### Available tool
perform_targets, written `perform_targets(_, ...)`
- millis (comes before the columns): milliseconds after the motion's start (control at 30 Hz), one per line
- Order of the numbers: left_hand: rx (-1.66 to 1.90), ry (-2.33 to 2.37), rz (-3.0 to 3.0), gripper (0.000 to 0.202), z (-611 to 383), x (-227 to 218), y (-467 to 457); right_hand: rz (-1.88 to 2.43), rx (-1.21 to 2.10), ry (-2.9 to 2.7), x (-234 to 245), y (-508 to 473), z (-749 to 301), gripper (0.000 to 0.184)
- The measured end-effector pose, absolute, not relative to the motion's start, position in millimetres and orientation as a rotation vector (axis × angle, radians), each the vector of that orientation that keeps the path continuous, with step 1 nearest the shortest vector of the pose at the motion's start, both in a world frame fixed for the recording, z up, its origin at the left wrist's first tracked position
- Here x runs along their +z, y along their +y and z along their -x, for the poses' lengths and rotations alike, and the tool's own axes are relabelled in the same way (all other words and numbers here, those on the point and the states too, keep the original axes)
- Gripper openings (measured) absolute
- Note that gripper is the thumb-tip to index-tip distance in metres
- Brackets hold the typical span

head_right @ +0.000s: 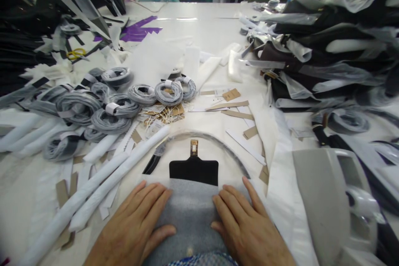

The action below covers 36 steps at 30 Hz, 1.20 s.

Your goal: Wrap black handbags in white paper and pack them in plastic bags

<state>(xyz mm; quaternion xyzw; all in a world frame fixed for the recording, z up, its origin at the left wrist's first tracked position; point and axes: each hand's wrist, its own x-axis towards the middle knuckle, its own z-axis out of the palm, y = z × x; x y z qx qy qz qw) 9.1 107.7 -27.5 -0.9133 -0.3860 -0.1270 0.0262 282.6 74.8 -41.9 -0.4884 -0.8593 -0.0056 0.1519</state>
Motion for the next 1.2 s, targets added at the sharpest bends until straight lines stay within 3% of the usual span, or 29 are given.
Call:
perform_targets(333, -0.655, -1.198, 3.070, 0.032, -6, -9, 120, 1.320, 0.282, -2.495, 7, 100, -287, 0.025)
perform_targets(633, -0.510, -1.250, 3.260, 0.047, -4, -19, 132, 1.408, 0.423, -2.517, -22, 100, -294, 0.031)
perform_targets(1033, -0.129, -1.310, 3.037, 0.036, -17, -41, 124, 1.574, 0.261, -2.653, -40, 100, -277, 0.042)
perform_targets(1200, -0.275, -1.187, 2.958, 0.035, -26, -36, 120, 1.464, 0.066, -2.472, -40, 97, -276, 0.032)
